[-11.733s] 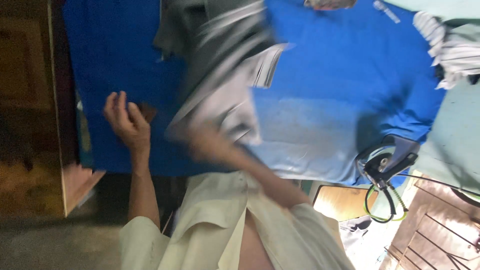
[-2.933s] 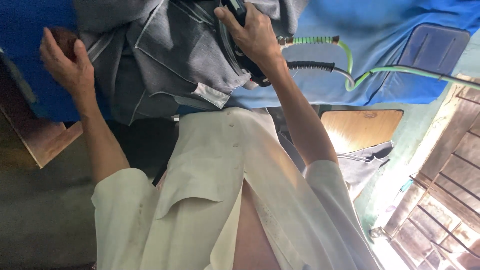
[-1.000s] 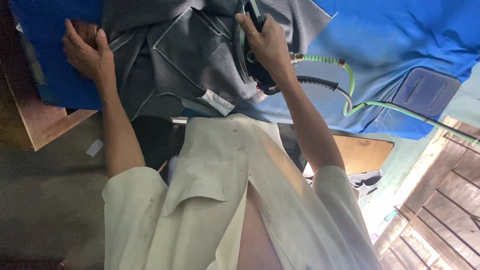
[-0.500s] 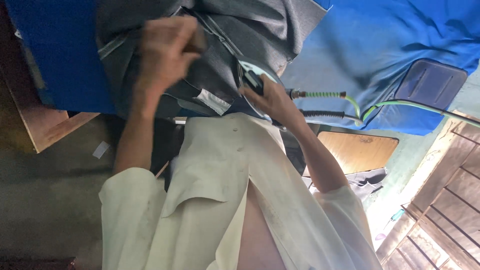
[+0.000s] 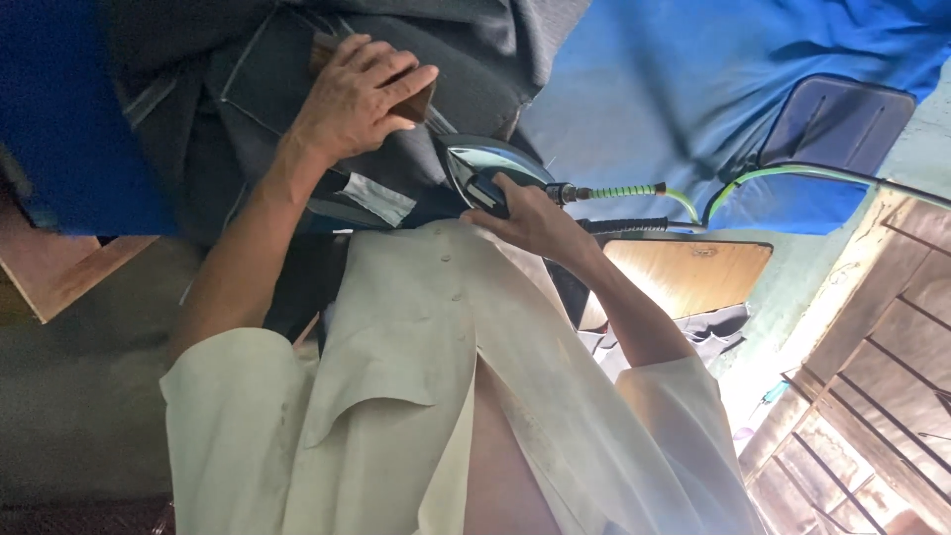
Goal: The person irons a piece of dark gray fabric on a blue-covered table using a steam iron. They smooth the fabric with their hands and a wooden block while pressing the iron along the seams and edges. The person flips the fabric over to iron the other side and continues the process.
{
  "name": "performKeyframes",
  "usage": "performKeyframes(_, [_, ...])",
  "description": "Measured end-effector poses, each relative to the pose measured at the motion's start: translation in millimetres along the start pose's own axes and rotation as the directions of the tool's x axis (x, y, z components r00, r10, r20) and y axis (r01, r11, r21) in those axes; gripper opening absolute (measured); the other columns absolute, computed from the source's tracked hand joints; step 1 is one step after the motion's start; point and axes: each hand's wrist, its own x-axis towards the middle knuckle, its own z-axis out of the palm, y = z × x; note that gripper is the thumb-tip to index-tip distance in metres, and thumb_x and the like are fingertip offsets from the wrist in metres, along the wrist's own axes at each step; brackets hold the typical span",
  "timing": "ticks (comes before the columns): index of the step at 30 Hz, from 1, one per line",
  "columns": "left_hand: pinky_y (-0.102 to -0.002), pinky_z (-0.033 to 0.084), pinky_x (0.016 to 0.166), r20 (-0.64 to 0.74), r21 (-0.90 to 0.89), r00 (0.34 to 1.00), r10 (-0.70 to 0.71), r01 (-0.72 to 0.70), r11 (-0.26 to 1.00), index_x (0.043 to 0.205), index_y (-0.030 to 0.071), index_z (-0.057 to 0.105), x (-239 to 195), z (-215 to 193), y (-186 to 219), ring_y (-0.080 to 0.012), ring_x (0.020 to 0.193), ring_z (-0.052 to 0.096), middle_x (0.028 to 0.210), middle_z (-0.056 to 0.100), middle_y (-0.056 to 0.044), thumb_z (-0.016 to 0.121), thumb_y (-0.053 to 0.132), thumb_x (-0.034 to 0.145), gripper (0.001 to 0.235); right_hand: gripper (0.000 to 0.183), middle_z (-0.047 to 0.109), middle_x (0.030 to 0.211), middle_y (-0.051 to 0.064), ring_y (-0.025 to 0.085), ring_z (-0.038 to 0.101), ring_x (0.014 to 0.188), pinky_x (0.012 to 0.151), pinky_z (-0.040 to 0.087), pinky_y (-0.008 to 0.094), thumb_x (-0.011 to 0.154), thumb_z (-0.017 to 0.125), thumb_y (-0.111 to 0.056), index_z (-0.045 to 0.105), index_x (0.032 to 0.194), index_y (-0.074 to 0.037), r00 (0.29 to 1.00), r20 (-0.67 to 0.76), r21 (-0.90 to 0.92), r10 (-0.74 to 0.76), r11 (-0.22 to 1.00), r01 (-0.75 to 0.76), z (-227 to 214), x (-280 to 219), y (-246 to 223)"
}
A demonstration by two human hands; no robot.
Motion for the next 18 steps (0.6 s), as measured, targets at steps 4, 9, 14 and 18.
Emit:
performKeyframes(4, [-0.046, 0.038, 0.119, -0.003, 0.05, 1.0, 0.0, 0.0, 0.999, 0.156, 0.013, 0.06, 1, -1, 1, -0.0301, 0.126, 0.057, 0.143, 0.06, -0.01, 0.091, 0.035, 0.086, 0.079, 0.059, 0.046, 0.059, 0.007, 0.021, 0.038, 0.055, 0.051, 0.031, 0.039, 0.096, 0.065, -0.054, 0.052, 0.115, 0.001, 0.999, 0.028, -0.026, -0.032, 0.999, 0.033, -10, -1, -5])
performKeyframes(9, [-0.044, 0.039, 0.118, -0.005, 0.12, 1.0, 0.006, -0.005, 0.993, 0.155, 0.013, 0.061, 11, -6, 20, -0.0282, 0.126, 0.056, 0.142, 0.06, -0.008, 0.092, 0.034, 0.088, 0.076, 0.077, 0.056, 0.063, 0.012, 0.023, 0.05, 0.055, 0.053, 0.035, 0.04, 0.093, 0.062, -0.061, 0.051, 0.134, 0.003, 0.987, 0.139, -0.066, 0.08, 0.995, -0.071, -34, -6, -2])
performKeyframes(14, [-0.05, 0.032, 0.121, 0.104, -0.088, 0.992, 0.075, -0.066, 0.994, 0.15, 0.017, 0.055, 26, 19, 71, -0.0304, 0.129, 0.052, 0.141, 0.057, -0.007, 0.086, 0.03, 0.084, 0.074, 0.022, 0.069, 0.088, -0.002, 0.013, 0.06, 0.076, 0.069, 0.046, 0.033, 0.101, 0.057, -0.039, 0.063, 0.108, -0.019, 0.981, 0.059, 0.051, 0.185, 0.981, -0.188, -84, -36, 41])
performKeyframes(18, [-0.049, 0.03, 0.124, 0.083, -0.069, 0.995, 0.05, -0.044, 0.997, 0.153, 0.019, 0.055, 21, 29, 72, -0.0299, 0.135, 0.051, 0.146, 0.056, -0.004, 0.086, 0.032, 0.087, 0.074, 0.02, 0.039, 0.061, -0.014, -0.002, 0.038, 0.046, 0.035, 0.028, 0.017, 0.106, 0.06, -0.036, 0.052, 0.096, -0.021, 0.88, -0.109, 0.568, 0.463, 0.755, -0.328, -104, -73, 142])
